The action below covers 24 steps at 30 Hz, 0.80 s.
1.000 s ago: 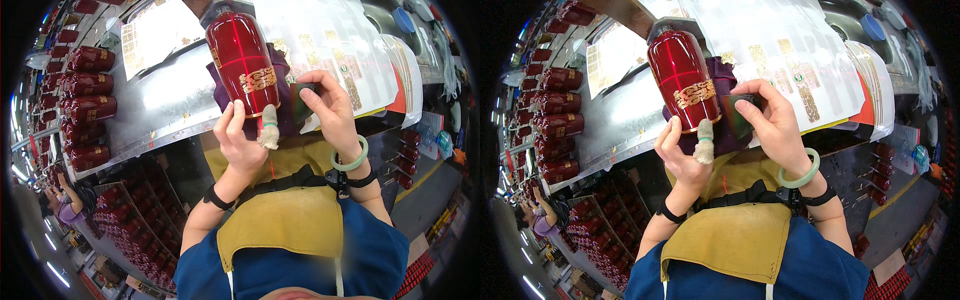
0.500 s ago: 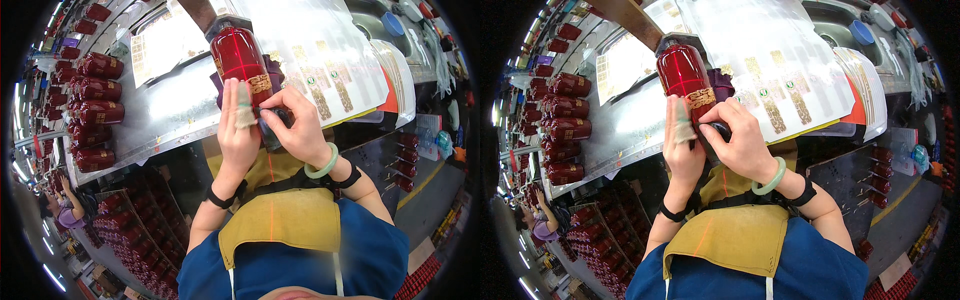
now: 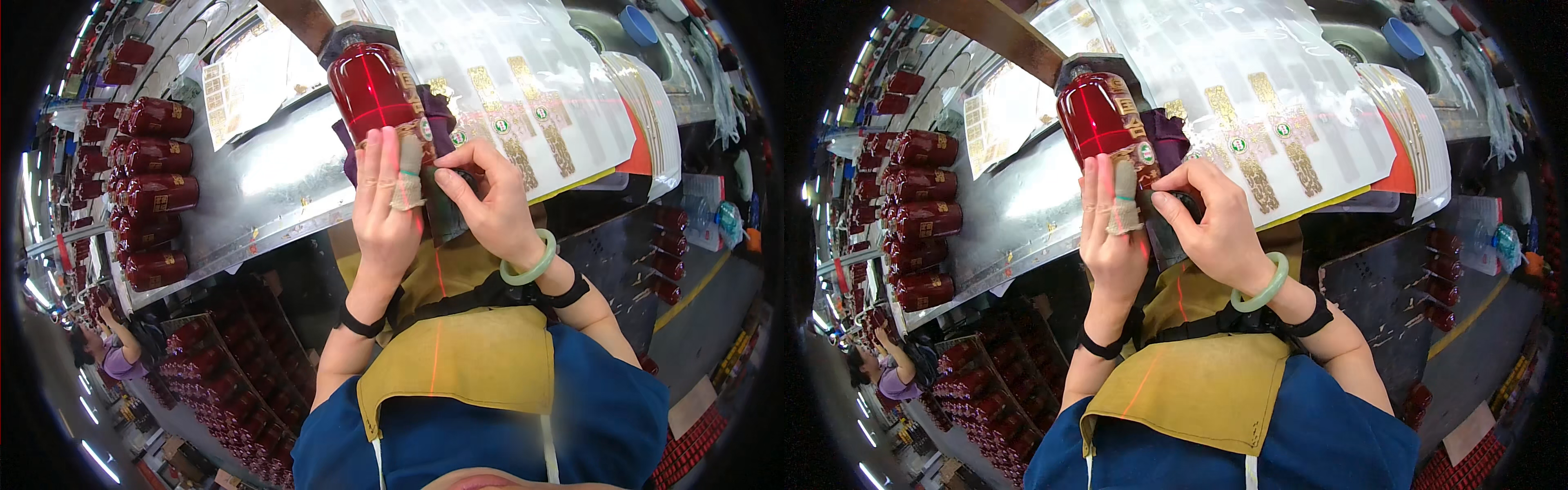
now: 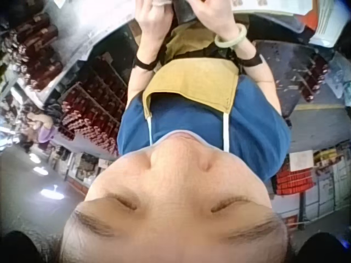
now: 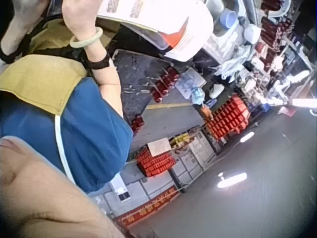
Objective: Applying gold labels and decorative seals to red liquor bottles at a production workbench.
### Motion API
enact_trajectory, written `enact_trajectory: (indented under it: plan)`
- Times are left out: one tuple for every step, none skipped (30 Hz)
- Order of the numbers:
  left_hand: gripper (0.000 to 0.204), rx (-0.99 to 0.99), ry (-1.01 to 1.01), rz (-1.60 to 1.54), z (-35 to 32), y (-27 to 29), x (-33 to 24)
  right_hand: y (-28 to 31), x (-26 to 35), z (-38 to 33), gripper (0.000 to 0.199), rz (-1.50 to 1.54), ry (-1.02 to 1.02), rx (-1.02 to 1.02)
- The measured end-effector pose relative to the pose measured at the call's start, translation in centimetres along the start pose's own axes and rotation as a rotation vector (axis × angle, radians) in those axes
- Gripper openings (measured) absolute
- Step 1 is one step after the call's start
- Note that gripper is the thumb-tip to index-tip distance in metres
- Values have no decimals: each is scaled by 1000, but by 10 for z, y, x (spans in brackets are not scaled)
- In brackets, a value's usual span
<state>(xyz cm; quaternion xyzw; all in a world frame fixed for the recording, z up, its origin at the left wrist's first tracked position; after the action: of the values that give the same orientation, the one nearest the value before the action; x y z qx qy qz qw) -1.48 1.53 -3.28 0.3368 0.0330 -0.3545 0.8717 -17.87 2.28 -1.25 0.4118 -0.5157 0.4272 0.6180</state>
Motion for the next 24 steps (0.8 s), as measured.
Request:
enact_trajectory:
  plan:
    - [60, -69, 125, -56, 0, 2, 1, 0, -1, 0, 10, 24, -11, -13]
    - [60, -111, 248, -113, -2, 6, 1, 1, -1, 0, 11, 50, -22, -25]
    - [60, -134, 351, -172, -4, 12, 0, 1, -2, 1, 11, 44, -68, -35]
    - [56, -131, 438, -207, -6, 14, -1, 2, -1, 0, 11, 57, -52, -38]
    - [52, -65, 538, -170, -8, 17, -1, 2, -1, 0, 11, 31, -41, -23]
    - [49, -116, 502, -154, -9, 17, -2, 2, -1, 0, 12, 5, -20, -14]
    - [49, -89, 533, -147, -9, 15, -3, 2, -1, 0, 12, 4, -29, -8]
    - [52, -116, 320, -77, -7, 12, -3, 2, -1, 0, 12, 7, -1, -15]
    - [54, -117, 117, 4, -5, 8, -4, 1, -1, 0, 12, 4, 6, -23]
    - [54, -8, 41, -18, -3, 5, -3, 1, -1, 0, 12, 9, 24, -20]
    - [55, -36, 10, -33, -1, 3, 0, 1, -2, 0, 12, 9, 4, -16]
    - [55, 18, 56, -19, 0, 2, 2, 1, -2, 0, 11, 11, -21, -14]
    - [55, -90, 99, -67, 1, 5, 2, 2, -2, 0, 11, 13, -16, -21]
    - [55, -137, 176, -104, 0, 8, 2, 2, -3, 1, 11, 25, -26, -29]
    - [55, -171, 280, -169, 0, 14, 1, 3, -3, 2, 11, 37, -33, -39]
    - [56, -175, 368, -191, -1, 17, 0, 4, -4, 2, 11, 39, -37, -48]
    - [57, -121, 435, -101, -3, 19, -2, 4, -4, 2, 11, 20, -24, -38]
    - [56, -165, 366, -58, -3, 18, -5, 4, -4, 3, 10, 1, -6, -23]
    - [56, -126, 287, -26, -3, 17, -8, 3, -5, 2, 10, 0, -6, -18]
    - [53, -142, 142, -15, -3, 13, -11, 3, -5, 2, 11, 27, -5, -30]
    - [53, -79, 90, -53, -1, 8, -10, 4, -6, 1, 11, 40, -21, -44]
    - [53, -25, 134, -43, 1, 2, -6, 5, -6, 1, 11, 52, -8, -44]
    - [53, -86, 132, -75, 0, 5, -6, 6, -6, 1, 11, 18, -44, -25]
    - [53, -70, 224, -68, 0, 6, -3, 8, -7, 2, 11, -4, -64, -18]
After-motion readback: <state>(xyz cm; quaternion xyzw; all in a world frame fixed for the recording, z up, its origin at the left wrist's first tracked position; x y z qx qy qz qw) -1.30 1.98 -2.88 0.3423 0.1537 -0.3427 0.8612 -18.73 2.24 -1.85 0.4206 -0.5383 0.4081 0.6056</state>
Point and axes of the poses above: each hand's wrist, its own z-axis towards the middle knuckle, its own y-axis out of the back of the hand, x = y × z, the point moved 1 cm from there along z, towards the middle knuckle, and after that the axes turned 14 degrees about -x, right-handed, at the moved point
